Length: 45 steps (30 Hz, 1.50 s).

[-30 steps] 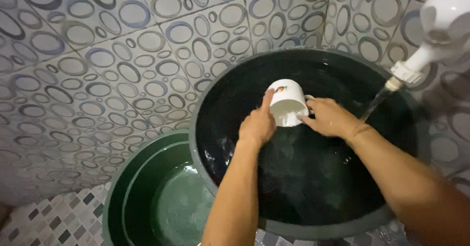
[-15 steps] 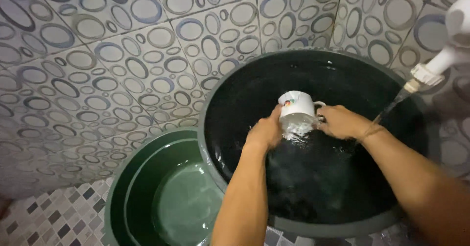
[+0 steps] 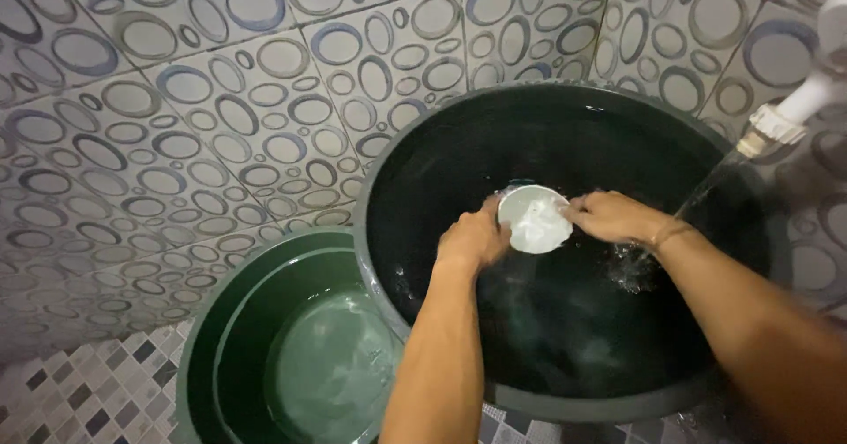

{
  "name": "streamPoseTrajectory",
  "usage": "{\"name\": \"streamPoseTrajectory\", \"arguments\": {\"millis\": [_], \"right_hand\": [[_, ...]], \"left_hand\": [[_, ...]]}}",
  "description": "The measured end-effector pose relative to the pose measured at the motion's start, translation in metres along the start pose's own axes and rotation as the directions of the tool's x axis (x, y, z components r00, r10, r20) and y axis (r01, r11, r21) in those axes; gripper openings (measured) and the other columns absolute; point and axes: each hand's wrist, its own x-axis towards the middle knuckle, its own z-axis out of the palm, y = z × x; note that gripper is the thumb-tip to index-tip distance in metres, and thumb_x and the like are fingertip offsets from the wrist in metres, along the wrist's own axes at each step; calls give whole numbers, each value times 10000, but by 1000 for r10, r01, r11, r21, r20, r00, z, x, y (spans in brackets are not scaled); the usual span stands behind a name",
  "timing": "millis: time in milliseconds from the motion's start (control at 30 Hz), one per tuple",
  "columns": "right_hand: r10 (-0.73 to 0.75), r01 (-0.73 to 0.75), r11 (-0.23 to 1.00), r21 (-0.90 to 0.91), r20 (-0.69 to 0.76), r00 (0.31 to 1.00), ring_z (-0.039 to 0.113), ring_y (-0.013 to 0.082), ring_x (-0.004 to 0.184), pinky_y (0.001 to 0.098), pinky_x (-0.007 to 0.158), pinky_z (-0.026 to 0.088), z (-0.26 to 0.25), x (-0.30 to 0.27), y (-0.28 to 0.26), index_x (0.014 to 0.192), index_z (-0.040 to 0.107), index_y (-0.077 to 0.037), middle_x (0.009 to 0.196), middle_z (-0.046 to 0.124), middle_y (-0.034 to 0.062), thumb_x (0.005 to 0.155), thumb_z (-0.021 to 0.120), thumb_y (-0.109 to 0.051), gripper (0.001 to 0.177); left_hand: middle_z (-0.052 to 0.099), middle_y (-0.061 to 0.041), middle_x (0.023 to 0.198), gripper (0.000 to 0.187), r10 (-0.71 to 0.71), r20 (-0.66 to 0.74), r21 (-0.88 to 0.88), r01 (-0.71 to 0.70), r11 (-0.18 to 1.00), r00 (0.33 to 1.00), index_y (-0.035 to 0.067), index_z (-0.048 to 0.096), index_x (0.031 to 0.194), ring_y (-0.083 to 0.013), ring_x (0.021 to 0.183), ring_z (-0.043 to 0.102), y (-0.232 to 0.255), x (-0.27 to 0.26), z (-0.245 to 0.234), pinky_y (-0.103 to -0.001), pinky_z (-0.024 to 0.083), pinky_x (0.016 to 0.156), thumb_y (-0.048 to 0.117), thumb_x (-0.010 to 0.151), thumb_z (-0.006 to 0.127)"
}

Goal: Transfer water from a large bucket to a smaller bucket using a mug

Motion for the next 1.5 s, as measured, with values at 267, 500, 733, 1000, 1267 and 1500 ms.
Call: {"name": "streamPoseTrajectory", "arguments": {"millis": [267,500,733,1000,1267,1500], "right_hand": [[-108,117,989,-96,94,990,645,485,1196,582,1075,480,36,33,36,1139,731,-51,1140,755,270,986,353,-593,678],[-63,66,995,-72,37,997,747,389,1060,506,970,582,68,68,54,1000,765,-95,949,813,166,936,463,-688,669],[49,34,909,-414,188,981,651,403,1266,502,1055,562,75,86,60,1357,638,-69,1318,711,180,955,647,-508,596],[-59,56,960,-274,-6,998,782,296,979,434,849,624,83,99,75,975,840,-222,876,821,71,880,537,-731,600],[-174,164,929,-333,-1,985,697,346,1161,476,997,557,80,94,77,1062,790,-126,1096,792,130,919,496,-646,615],[-177,208,904,372,-116,977,798,251,726,299,523,582,72,75,81,874,867,-62,672,775,133,854,602,-475,492]], "left_hand": [[641,-285,1349,609,-18,63,20,17,1000,998,163,459,1537,-488,1289,601,11,-11,-10,-610,502,1047,401,976,452],[593,-309,1395,547,-31,109,138,16,990,994,12,542,1467,-519,1296,576,2,-4,0,-647,493,1025,254,977,510],[639,-292,1346,530,-71,128,106,58,993,989,-15,567,1434,-498,1257,620,0,0,1,-618,523,990,197,960,464],[612,-285,1387,620,-49,116,114,35,993,992,59,372,1579,-489,1294,595,-12,16,13,-632,506,1018,261,993,386],[627,-315,1337,560,-6,90,66,1,998,996,84,435,1535,-527,1271,594,0,-6,-4,-648,498,1024,297,1017,412],[635,-308,1340,602,-21,83,92,13,996,996,101,407,1564,-503,1272,605,5,-16,-9,-626,517,1007,268,986,419]]}}
